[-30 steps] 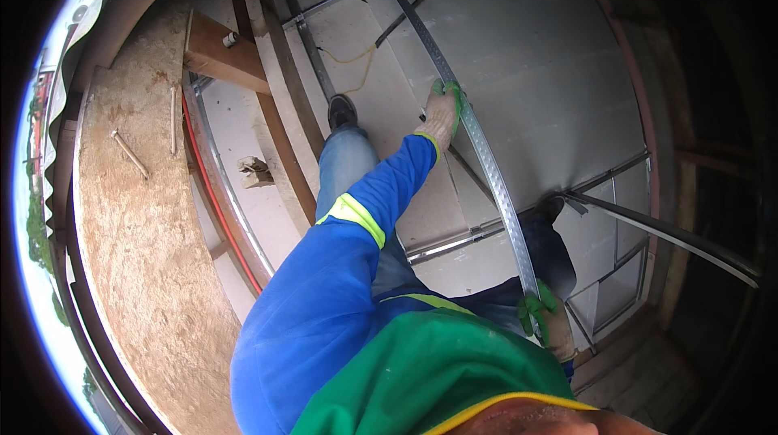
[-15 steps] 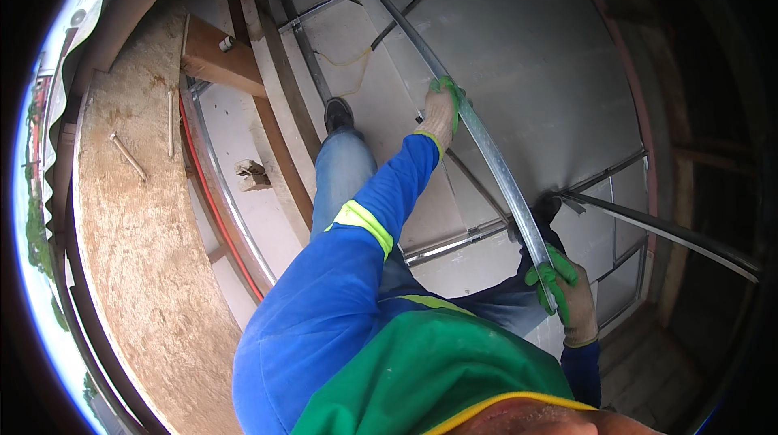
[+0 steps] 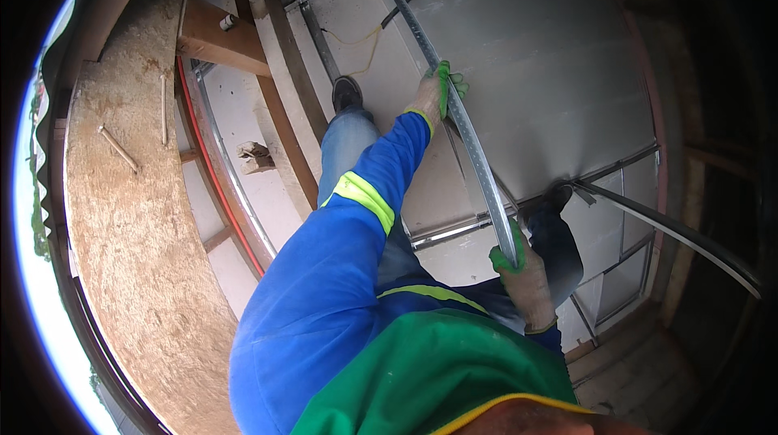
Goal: The person is installing metal studs into a ceiling framework. They repeatedly lift, position, and secure the metal pieces into the existing grid structure while standing on a ladder.
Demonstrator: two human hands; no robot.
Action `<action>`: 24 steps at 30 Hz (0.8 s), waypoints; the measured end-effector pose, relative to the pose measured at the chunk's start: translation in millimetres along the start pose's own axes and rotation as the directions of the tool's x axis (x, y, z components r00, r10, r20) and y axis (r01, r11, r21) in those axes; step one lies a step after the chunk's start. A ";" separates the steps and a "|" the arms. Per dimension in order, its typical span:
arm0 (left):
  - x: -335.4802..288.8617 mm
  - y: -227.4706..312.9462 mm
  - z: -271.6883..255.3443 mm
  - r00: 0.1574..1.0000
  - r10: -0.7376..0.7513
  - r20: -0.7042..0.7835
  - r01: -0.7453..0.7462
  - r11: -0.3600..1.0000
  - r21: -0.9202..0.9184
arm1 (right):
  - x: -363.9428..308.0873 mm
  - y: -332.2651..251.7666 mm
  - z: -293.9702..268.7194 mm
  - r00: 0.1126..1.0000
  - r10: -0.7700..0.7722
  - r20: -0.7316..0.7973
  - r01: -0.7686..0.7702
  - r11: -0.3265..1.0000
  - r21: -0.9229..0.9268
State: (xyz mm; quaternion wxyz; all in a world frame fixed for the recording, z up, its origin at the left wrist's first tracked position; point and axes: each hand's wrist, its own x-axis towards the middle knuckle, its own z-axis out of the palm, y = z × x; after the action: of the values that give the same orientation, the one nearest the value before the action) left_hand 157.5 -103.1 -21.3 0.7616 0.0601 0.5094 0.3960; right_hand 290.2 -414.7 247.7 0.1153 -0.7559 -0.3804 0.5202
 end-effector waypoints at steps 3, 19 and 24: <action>-5.1 -2.3 5.0 0.990 0.126 -0.066 -0.119 0.988 0.101 | -1.3 10.4 5.2 0.995 -0.096 -0.017 0.092 0.978 -0.188; -34.1 27.3 40.7 0.992 0.090 -0.088 -0.080 0.991 0.106 | -25.3 -41.9 -20.4 0.979 -0.166 -0.116 0.108 0.912 -0.396; -44.4 33.6 52.8 0.978 0.196 -0.065 -0.172 0.948 0.268 | -24.5 -56.1 -33.8 0.988 0.131 -0.084 -0.087 0.915 0.393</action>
State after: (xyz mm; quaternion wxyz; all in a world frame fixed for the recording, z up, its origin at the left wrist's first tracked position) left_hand 175.4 -93.3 52.6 0.6826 0.1891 0.5834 0.3973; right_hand 290.0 -385.9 311.4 0.2541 -0.7652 -0.2201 0.5491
